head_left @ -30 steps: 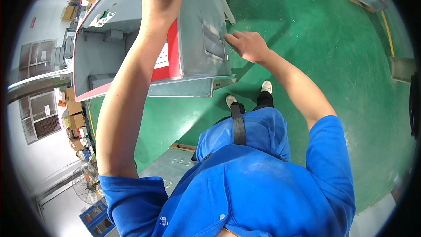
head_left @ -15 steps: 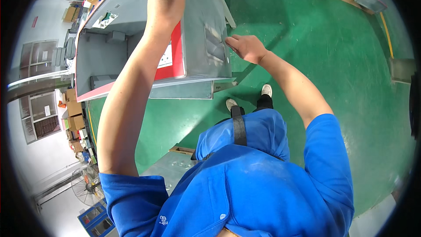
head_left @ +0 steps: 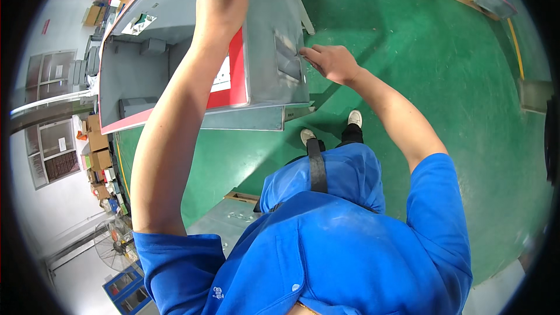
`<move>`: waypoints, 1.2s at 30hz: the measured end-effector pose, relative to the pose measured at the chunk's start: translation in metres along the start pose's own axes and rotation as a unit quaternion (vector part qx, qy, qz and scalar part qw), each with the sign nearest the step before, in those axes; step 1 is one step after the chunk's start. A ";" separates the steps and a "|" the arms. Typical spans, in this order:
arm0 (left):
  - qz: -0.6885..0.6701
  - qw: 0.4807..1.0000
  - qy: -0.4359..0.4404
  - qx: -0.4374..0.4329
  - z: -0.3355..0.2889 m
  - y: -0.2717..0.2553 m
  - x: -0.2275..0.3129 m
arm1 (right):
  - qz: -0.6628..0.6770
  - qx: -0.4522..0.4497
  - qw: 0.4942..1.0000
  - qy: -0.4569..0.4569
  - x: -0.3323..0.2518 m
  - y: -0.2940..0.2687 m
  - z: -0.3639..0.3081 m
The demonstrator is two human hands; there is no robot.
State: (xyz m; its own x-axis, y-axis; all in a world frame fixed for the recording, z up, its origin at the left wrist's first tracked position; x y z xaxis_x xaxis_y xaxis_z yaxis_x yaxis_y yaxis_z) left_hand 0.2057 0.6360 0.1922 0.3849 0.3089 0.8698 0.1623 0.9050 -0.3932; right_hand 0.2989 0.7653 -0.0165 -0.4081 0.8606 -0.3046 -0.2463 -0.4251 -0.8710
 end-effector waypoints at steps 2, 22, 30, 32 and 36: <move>0.019 1.000 0.021 0.002 0.001 0.000 0.000 | -0.001 0.010 1.000 -0.001 0.000 0.002 0.001; 0.011 1.000 -0.020 0.004 -0.002 0.001 0.003 | 0.015 0.039 0.999 0.000 -0.002 0.003 0.000; -0.010 1.000 -0.001 0.000 0.001 0.001 -0.003 | -0.005 0.003 1.000 0.016 0.000 0.017 -0.002; -0.026 1.000 -0.008 -0.005 0.001 0.002 -0.006 | 0.000 0.012 1.000 0.020 0.000 0.017 -0.004; 0.002 1.000 -0.005 -0.005 0.000 0.000 -0.003 | -0.004 0.005 1.000 0.009 -0.001 0.014 0.004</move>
State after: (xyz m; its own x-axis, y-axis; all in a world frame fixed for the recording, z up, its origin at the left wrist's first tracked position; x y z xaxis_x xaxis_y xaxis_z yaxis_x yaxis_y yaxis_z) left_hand 0.2048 0.6356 0.1898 0.3765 0.3163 0.8708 0.1690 0.9007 -0.4003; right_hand 0.2927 0.7576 -0.0266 -0.3898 0.8692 -0.3043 -0.2588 -0.4205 -0.8696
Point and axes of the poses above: each hand's wrist, its own z-axis towards the middle knuckle, its own y-axis out of the palm, x = y × z, the point moved 2 cm from there along z, towards the middle knuckle, and after that the axes turned 11 degrees about -z, right-handed, at the moved point
